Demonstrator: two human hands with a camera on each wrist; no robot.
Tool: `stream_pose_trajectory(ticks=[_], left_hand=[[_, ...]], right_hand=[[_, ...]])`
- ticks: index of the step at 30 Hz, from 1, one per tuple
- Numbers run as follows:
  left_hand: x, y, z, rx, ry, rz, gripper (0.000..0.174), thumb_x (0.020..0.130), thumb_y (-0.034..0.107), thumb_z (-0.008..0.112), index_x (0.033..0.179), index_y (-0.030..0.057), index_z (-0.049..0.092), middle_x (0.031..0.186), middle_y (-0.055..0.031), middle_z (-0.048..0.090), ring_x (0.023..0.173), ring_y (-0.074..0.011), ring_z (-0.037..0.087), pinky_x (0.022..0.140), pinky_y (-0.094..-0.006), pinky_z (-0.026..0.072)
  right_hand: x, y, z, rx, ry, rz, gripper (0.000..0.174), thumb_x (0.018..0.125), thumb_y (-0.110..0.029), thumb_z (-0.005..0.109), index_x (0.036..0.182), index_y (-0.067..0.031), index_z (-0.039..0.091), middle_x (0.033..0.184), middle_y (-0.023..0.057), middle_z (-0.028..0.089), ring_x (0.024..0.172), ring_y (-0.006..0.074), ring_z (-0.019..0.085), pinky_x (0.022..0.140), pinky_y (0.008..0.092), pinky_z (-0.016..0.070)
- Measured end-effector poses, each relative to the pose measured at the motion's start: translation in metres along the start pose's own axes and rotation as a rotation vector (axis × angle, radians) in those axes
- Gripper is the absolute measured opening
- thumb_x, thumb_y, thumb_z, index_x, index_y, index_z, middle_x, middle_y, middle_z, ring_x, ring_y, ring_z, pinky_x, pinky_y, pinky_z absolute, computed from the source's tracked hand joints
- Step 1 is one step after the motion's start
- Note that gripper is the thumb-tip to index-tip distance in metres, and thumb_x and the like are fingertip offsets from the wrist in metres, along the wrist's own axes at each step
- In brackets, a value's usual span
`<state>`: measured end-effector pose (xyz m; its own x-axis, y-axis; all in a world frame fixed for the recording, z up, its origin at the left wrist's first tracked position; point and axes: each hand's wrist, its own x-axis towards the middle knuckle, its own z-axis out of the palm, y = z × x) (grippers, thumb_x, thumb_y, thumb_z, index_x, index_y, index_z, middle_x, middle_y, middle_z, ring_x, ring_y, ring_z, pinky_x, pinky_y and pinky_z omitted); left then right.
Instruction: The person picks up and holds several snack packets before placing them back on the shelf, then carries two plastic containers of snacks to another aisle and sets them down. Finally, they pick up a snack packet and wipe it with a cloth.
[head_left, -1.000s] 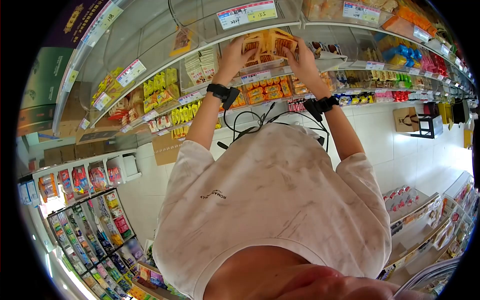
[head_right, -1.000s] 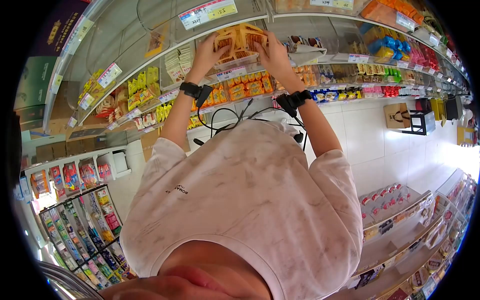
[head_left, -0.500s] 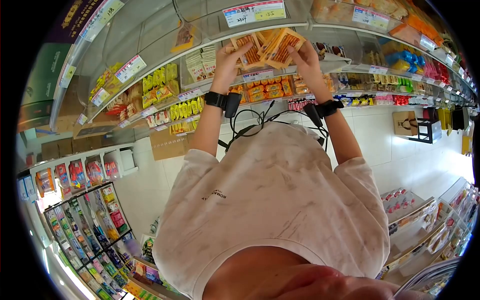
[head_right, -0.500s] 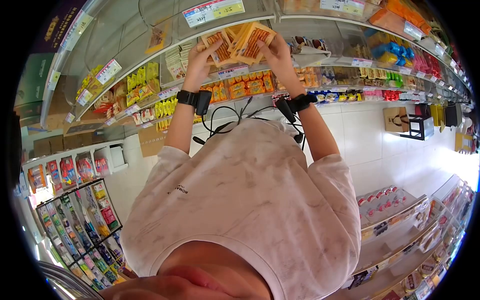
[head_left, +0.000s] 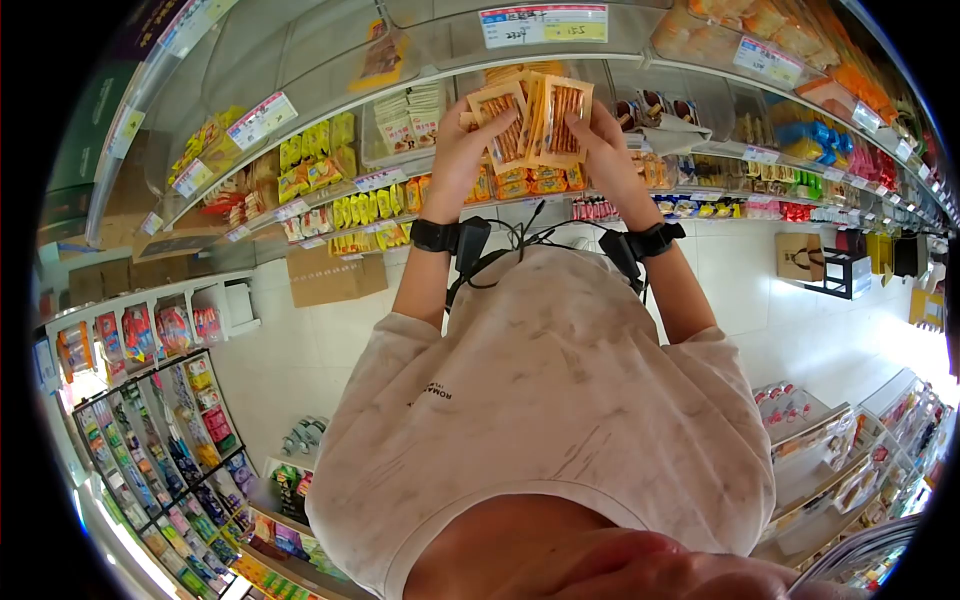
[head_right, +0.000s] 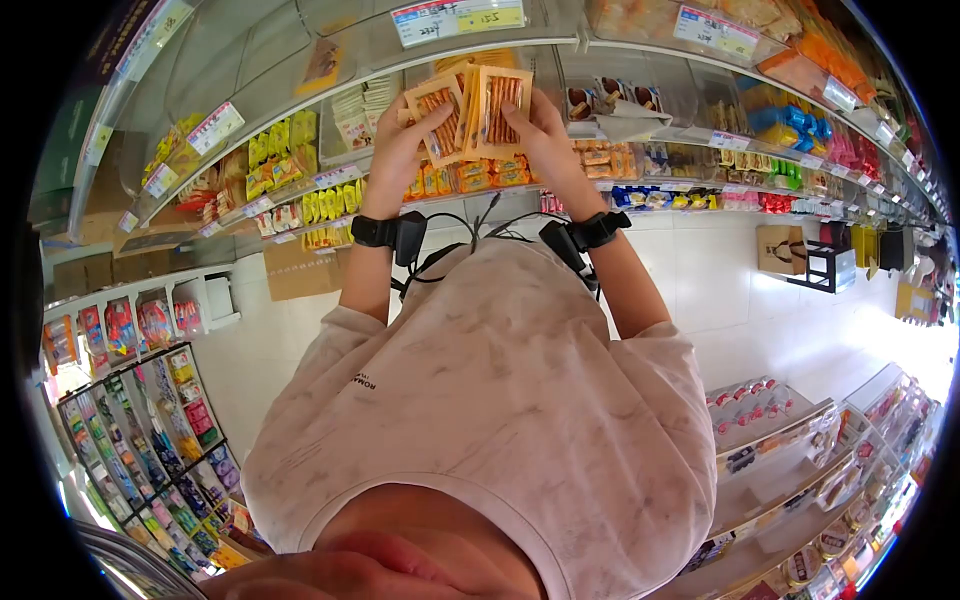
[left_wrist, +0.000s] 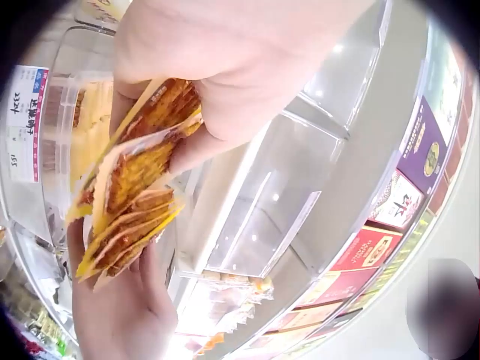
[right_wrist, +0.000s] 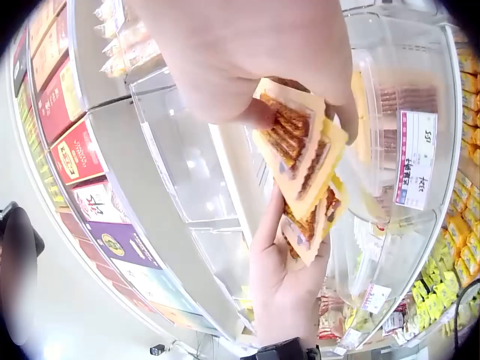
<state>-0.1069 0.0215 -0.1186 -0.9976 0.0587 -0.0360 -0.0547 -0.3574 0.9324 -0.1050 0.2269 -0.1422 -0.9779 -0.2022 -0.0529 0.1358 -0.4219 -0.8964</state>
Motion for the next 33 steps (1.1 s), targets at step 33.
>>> stream_pose_trajectory(ticks=[33], left_hand=[[-0.1, 0.02, -0.033, -0.573, 0.143, -0.087, 0.045, 0.089, 0.004, 0.067, 0.131, 0.0018, 0.052, 0.122, -0.0083, 0.063, 0.11, -0.0184, 0.063, 0.095, -0.0325, 0.0489]], right_hand=[[-0.067, 0.012, 0.102, 0.258, -0.044, 0.277, 0.04, 0.1, -0.011, 0.056, 0.137, 0.0008, 0.047, 0.131, 0.0083, 0.058, 0.119, 0.0173, 0.056, 0.101, 0.0341, 0.0456]])
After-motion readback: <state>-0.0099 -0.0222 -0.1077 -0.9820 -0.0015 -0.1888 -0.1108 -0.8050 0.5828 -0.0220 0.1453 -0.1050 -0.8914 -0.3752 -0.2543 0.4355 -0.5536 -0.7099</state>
